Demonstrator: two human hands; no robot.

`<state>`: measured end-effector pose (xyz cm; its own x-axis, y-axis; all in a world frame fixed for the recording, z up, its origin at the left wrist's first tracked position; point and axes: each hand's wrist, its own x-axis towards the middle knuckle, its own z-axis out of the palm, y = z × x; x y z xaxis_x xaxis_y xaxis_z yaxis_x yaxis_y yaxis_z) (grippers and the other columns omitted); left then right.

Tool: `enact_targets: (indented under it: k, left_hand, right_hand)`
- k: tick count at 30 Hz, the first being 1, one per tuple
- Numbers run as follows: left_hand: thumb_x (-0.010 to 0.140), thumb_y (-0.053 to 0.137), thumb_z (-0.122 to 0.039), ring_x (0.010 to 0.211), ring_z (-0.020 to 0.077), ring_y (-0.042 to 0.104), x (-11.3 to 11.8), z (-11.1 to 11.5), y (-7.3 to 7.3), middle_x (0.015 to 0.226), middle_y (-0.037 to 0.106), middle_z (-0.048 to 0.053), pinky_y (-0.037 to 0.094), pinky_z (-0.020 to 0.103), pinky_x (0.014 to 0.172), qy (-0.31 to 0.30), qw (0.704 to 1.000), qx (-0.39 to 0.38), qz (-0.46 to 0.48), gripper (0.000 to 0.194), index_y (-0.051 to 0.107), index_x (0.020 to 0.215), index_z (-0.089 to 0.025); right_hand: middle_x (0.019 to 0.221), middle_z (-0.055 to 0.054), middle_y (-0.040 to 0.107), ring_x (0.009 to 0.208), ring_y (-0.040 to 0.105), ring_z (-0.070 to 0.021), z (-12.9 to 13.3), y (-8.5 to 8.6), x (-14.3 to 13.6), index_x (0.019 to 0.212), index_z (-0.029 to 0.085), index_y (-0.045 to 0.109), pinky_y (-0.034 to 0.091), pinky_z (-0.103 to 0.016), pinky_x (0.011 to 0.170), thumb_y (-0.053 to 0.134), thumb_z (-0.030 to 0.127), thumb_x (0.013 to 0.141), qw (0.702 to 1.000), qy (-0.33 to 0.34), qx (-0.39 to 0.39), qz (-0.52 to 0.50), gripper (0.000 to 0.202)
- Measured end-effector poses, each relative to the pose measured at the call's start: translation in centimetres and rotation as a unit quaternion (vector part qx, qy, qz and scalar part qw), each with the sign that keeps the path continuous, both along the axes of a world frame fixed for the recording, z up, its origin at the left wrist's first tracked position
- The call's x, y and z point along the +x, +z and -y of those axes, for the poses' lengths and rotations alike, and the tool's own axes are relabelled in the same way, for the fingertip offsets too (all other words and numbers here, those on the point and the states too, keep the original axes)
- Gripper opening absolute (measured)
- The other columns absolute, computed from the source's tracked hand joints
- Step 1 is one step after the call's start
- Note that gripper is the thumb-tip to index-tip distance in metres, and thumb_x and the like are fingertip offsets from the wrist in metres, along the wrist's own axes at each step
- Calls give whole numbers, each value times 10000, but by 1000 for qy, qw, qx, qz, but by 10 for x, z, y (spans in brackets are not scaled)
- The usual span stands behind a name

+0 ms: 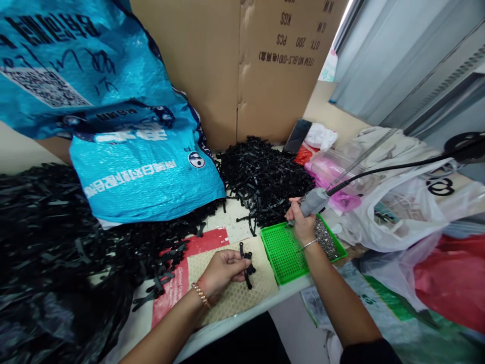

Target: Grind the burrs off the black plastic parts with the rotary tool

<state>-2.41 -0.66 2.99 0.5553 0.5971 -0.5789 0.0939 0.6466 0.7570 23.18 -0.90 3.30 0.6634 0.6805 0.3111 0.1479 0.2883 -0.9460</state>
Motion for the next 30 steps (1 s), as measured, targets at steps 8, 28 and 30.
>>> enact_targets:
  k: [8, 28, 30]
  left_hand:
    - [431, 914, -485, 561, 94, 588, -1, 0, -1, 626, 652, 8, 518, 210, 555, 1, 1000, -3, 1, 532, 626, 687, -119]
    - [431, 905, -511, 578, 93, 593, -1, 0, -8, 654, 661, 16, 516, 214, 564, -6, 1000, 0, -3, 571, 633, 728, -106]
    - [426, 907, -508, 578, 95, 595, -1, 0, -9, 652, 663, 17, 517, 213, 561, -5, 1000, -2, -1, 573, 633, 727, -105]
  right_hand:
    - [528, 64, 463, 450, 471, -122, 0, -6, 3, 964, 189, 614, 446, -259, 479, 695, 454, 826, 1000, 13, 18, 4, 309]
    - [524, 65, 481, 445, 488, -123, 0, -9, 4, 962, 174, 625, 447, -249, 463, 713, 443, 814, 1000, 7, 28, 6, 320]
    - [528, 64, 483, 447, 485, -120, 0, -9, 4, 964, 172, 622, 448, -249, 469, 709, 427, 824, 999, 17, 34, 8, 303]
